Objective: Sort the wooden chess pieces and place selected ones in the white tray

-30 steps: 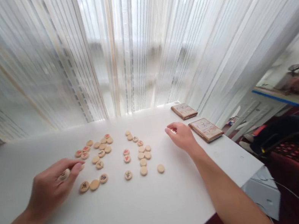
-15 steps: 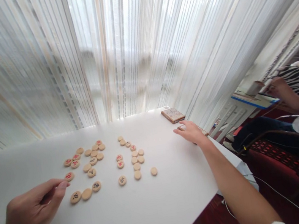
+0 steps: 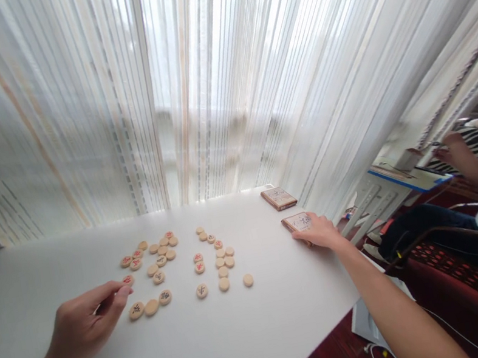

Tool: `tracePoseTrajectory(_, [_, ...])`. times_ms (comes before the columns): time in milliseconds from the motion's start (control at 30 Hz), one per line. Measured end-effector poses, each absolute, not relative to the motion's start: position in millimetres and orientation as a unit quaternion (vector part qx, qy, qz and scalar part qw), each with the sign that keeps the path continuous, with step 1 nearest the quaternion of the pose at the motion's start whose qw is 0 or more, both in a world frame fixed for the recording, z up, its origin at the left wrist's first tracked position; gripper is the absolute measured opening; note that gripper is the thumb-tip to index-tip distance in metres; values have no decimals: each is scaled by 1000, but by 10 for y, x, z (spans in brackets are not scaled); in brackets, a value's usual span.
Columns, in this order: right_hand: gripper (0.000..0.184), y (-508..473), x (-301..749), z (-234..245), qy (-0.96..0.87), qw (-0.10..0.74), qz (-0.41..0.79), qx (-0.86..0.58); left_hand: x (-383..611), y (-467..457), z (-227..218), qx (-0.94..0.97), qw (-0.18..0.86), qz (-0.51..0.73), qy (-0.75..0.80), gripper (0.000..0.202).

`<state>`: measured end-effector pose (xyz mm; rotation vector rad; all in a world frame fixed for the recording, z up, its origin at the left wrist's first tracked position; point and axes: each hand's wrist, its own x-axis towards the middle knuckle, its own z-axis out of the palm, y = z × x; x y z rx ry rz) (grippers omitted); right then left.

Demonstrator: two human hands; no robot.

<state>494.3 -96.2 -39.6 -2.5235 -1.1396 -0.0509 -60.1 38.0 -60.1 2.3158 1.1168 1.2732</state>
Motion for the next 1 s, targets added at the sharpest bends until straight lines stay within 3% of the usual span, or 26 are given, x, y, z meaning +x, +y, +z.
tracePoseTrajectory(100, [86,-933,4636,-270,-436,197,26,-878,-504,275,-470,756,275,441,399,32])
tracePoseTrajectory(233, [90,-885,3854,-43,-531,233,74,-811,-202,-79,-265,567,643,400,323,35])
tracePoseTrajectory(300, [87,-900,3315,67,-590,243,104,-763,-59,-309,-210,418,817,325,230,53])
tracePoseTrajectory(367, [90,-949,2770,154,-655,279,134,-689,22,-496,-206,293,911,235,171,73])
tracePoseTrajectory(533, [107,-1091,1927,219,-741,254,189,-593,-33,-588,-373,199,956,204,64,101])
tracePoseTrajectory(867, [113,-1231,1823,72,-765,263,198,-554,-37,-537,-476,141,971,192,15,99])
tracePoseTrajectory(1000, [106,-1253,1867,79,-742,315,214,-552,-65,-522,-474,153,973,169,38,100])
